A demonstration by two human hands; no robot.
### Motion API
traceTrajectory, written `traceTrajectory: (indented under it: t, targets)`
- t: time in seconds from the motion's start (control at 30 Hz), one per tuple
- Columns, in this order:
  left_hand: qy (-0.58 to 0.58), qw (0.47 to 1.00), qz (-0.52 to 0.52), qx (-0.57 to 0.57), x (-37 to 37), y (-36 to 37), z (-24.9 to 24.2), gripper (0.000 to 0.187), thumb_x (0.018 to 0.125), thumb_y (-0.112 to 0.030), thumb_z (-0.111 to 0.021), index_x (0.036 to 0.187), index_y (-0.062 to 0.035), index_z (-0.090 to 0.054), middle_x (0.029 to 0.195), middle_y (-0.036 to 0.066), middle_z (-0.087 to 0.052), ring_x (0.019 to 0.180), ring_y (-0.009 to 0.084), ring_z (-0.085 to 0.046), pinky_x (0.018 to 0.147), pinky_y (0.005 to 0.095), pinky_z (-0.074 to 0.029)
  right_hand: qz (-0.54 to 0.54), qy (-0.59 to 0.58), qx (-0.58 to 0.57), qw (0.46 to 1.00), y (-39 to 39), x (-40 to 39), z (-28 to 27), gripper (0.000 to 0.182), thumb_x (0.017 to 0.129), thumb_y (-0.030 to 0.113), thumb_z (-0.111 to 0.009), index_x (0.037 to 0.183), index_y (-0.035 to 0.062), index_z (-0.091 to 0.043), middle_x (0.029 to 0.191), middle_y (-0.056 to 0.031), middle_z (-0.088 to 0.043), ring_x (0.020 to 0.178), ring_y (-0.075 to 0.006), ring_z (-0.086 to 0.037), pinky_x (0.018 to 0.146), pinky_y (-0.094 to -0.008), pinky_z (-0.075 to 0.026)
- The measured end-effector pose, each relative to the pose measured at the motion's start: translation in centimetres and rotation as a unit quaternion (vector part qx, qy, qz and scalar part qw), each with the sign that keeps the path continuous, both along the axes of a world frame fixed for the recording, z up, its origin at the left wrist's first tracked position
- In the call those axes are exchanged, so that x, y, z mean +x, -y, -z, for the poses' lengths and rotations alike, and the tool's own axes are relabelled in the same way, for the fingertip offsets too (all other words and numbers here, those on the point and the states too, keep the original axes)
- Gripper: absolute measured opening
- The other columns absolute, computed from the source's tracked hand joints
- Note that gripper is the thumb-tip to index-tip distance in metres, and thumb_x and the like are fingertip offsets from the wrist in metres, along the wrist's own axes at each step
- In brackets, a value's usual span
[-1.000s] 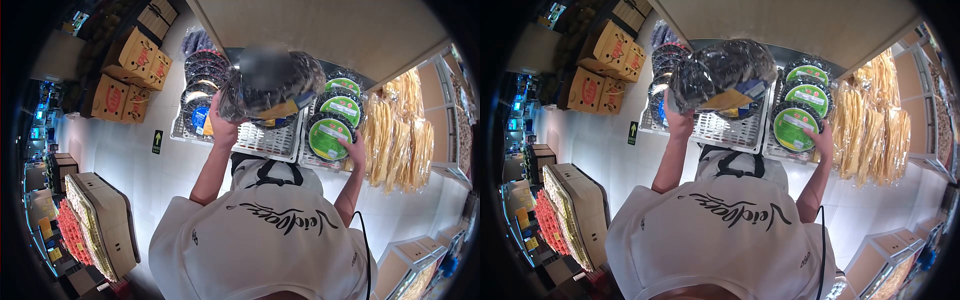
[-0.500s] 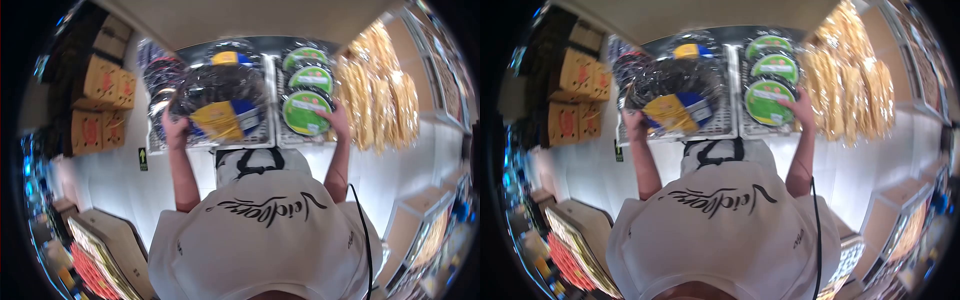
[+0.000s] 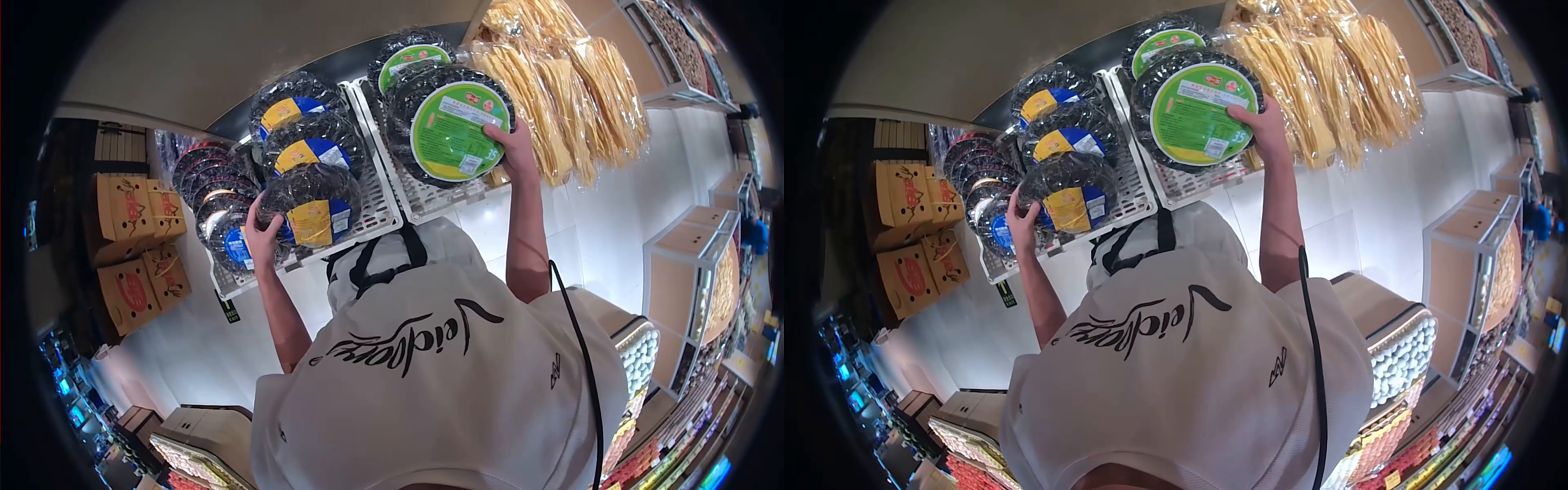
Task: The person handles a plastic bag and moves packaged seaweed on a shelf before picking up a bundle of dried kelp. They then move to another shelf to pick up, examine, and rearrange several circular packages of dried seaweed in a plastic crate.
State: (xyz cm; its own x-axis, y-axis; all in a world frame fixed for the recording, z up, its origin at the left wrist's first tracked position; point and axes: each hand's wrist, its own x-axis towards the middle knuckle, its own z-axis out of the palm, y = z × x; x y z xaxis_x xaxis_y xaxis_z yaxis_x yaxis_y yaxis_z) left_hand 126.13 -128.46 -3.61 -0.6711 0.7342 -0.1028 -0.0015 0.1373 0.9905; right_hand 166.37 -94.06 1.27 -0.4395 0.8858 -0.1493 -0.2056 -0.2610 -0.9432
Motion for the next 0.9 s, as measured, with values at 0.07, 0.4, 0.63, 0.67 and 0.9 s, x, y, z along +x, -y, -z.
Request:
traceTrajectory:
  t: [0.07, 0.4, 0.63, 0.67, 0.9]
  targets:
    - [-0.028, 1.000, 0.005, 0.004, 0.2, -0.3, -0.2, 0.067, 0.080, 0.003, -0.074, 0.142, 0.0012, -0.049, 0.135, 0.011, -0.057, 0.125, 0.0204, -0.054, 0.108, 0.0328, -0.040, -0.002, 0.028, 0.017, 0.999, -0.1, 0.2, -0.3, 0.044, 0.076, 0.007, -0.083, 0.114, -0.0025, -0.065, 0.103, -0.0105, -0.072, 0.089, -0.0162, -0.069, 0.081, -0.0300, -0.056]
    - [-0.102, 0.990, -0.012, 0.092, -0.4, -1.5, -1.5, 0.059, 0.080, 0.004, -0.064, 0.138, 0.0027, -0.052, 0.141, 0.014, -0.052, 0.134, 0.0260, -0.047, 0.117, 0.0377, -0.031, 0.006, 0.074, 0.041, 0.996, -0.3, 1.0, -2.5, 0.046, 0.072, 0.009, -0.086, 0.112, -0.0032, -0.067, 0.100, -0.0109, -0.073, 0.086, -0.0161, -0.069, 0.080, -0.0303, -0.056]
    - [-0.165, 0.985, 0.021, 0.044, -0.6, -1.6, -2.4, 0.048, 0.087, -0.004, -0.065, 0.134, 0.0015, -0.057, 0.142, 0.014, -0.053, 0.134, 0.0253, -0.048, 0.115, 0.0370, -0.033, -0.019, 0.083, 0.041, 0.996, -0.8, 0.8, -3.2, 0.046, 0.073, 0.008, -0.086, 0.113, -0.0028, -0.067, 0.102, -0.0105, -0.073, 0.088, -0.0159, -0.069, 0.082, -0.0300, -0.056]
    - [-0.167, 0.985, 0.020, 0.033, -0.7, -1.5, -2.7, 0.048, 0.087, -0.003, -0.065, 0.134, 0.0014, -0.057, 0.143, 0.014, -0.053, 0.134, 0.0253, -0.049, 0.115, 0.0369, -0.034, -0.020, 0.084, 0.042, 0.995, -0.9, 0.6, -3.3, 0.046, 0.073, 0.009, -0.086, 0.113, -0.0026, -0.067, 0.102, -0.0102, -0.073, 0.088, -0.0158, -0.069, 0.083, -0.0300, -0.056]
    - [-0.184, 0.982, 0.033, -0.017, -2.6, -3.0, -4.8, 0.041, 0.090, 0.001, -0.063, 0.131, -0.0003, -0.059, 0.139, 0.012, -0.055, 0.129, 0.0205, -0.051, 0.109, 0.0326, -0.038, -0.017, 0.099, 0.040, 0.994, -0.4, -0.4, -4.7, 0.049, 0.072, 0.010, -0.087, 0.115, -0.0013, -0.066, 0.103, -0.0091, -0.073, 0.090, -0.0152, -0.069, 0.085, -0.0298, -0.055]
